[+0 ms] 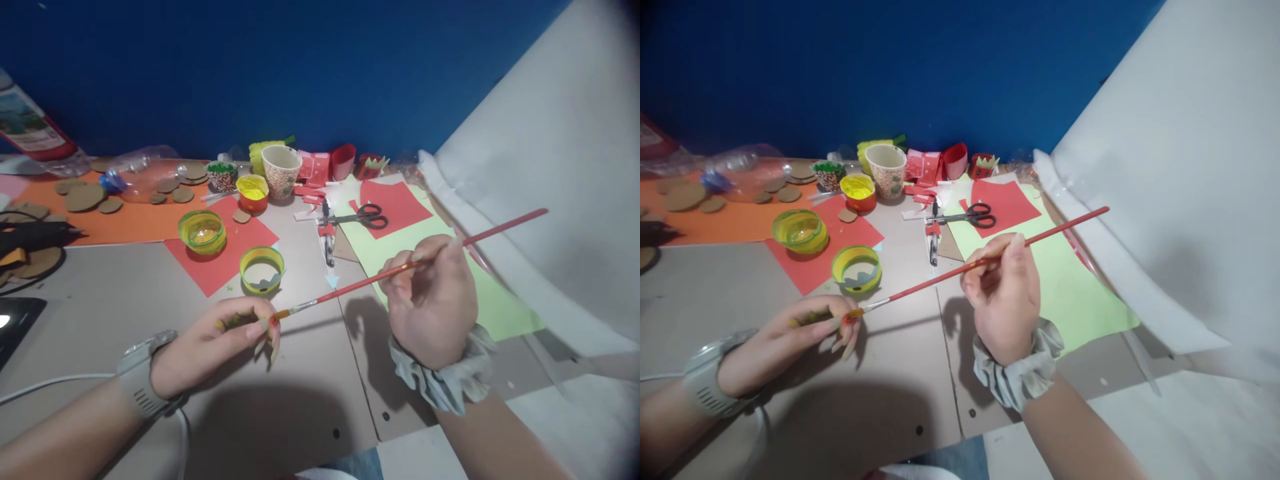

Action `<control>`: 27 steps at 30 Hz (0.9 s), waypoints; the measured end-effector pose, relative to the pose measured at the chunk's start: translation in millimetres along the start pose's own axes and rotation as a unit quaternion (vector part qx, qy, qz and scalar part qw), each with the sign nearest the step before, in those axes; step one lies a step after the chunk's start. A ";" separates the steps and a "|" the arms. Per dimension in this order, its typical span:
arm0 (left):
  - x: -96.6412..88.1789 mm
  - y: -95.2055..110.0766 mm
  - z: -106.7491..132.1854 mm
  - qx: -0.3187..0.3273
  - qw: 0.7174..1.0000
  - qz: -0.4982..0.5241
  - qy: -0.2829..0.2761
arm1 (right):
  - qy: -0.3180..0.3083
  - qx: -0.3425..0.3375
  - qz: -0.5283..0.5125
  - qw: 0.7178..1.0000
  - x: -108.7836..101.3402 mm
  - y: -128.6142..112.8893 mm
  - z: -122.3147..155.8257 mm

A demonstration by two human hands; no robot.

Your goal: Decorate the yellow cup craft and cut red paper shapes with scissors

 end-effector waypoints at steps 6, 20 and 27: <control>0.6 1.8 0.0 -0.003 1.000 -0.007 0.001 | -0.023 -0.016 -0.004 1.000 0.2 -0.4 -1.4; -0.9 0.2 -0.2 -0.009 1.000 -0.012 0.010 | 0.017 -0.030 0.036 0.999 -6.1 -1.4 -6.5; 1.9 2.7 3.0 0.042 0.998 -0.039 0.027 | 0.047 -0.205 0.213 0.954 -12.3 -10.6 -7.5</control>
Point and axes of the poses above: each hand's wrist, its own z-axis away from the middle knuckle, its own x-axis out of the palm, y = z × x, the point moved 2 cm from there along -z, towards the middle knuckle, and after that the axes turned 8 degrees about -x, right-handed, at the moved point
